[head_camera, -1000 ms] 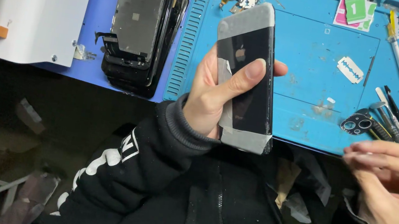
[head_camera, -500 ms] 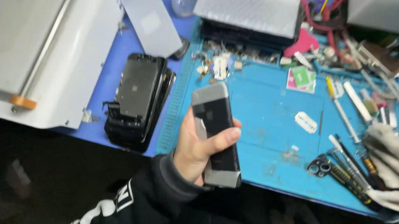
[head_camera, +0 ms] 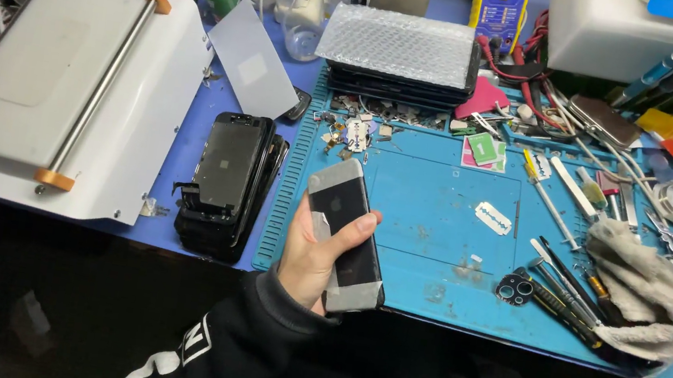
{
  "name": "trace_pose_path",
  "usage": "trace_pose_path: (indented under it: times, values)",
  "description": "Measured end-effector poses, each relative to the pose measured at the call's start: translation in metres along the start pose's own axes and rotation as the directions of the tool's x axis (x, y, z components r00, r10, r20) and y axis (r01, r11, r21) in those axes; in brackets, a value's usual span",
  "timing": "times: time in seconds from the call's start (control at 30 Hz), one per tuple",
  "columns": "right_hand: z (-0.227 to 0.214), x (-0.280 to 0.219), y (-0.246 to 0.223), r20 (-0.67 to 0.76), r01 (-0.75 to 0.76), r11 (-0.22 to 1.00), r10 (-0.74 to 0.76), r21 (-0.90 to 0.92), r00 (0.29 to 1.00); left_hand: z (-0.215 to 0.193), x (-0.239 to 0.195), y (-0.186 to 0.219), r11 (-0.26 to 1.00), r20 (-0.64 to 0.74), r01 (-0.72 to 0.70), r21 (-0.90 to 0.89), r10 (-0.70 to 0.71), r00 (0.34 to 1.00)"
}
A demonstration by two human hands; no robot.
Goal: Remanufacturing a smartphone by applying tape, cleaning the device with a cloth, and removing components.
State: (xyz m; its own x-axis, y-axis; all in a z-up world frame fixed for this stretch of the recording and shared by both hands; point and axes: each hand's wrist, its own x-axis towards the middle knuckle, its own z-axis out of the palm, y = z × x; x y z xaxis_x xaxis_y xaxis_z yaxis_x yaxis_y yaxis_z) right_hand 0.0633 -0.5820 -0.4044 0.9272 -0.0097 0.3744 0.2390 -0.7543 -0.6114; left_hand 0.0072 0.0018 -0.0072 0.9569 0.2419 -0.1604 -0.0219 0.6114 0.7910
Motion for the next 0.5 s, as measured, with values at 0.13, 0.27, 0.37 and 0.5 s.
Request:
trace_pose_path:
  times: [0.13,0.27,0.37,0.5]
  values:
    - [0.049,0.070,-0.029,0.092,0.018,0.997,-0.011,-0.078,0.996,0.003,-0.008,0.003,1.000,0.006,-0.015,0.012,0.015,1.000]
    - [0.055,0.057,-0.039,0.178,-0.084,0.971,0.126,-0.223,0.976,0.003,-0.017,0.005,0.989,-0.039,-0.076,0.127,0.081,0.996]
    - [0.020,-0.012,-0.024,0.196,-0.257,0.889,0.348,-0.380,0.917,-0.013,-0.020,0.002,0.962,-0.042,-0.045,0.268,0.059,0.997]
    - [-0.042,-0.104,0.001,0.155,-0.453,0.683,0.634,-0.573,0.758,-0.055,-0.016,0.001,0.975,0.020,0.007,0.223,-0.012,1.000]
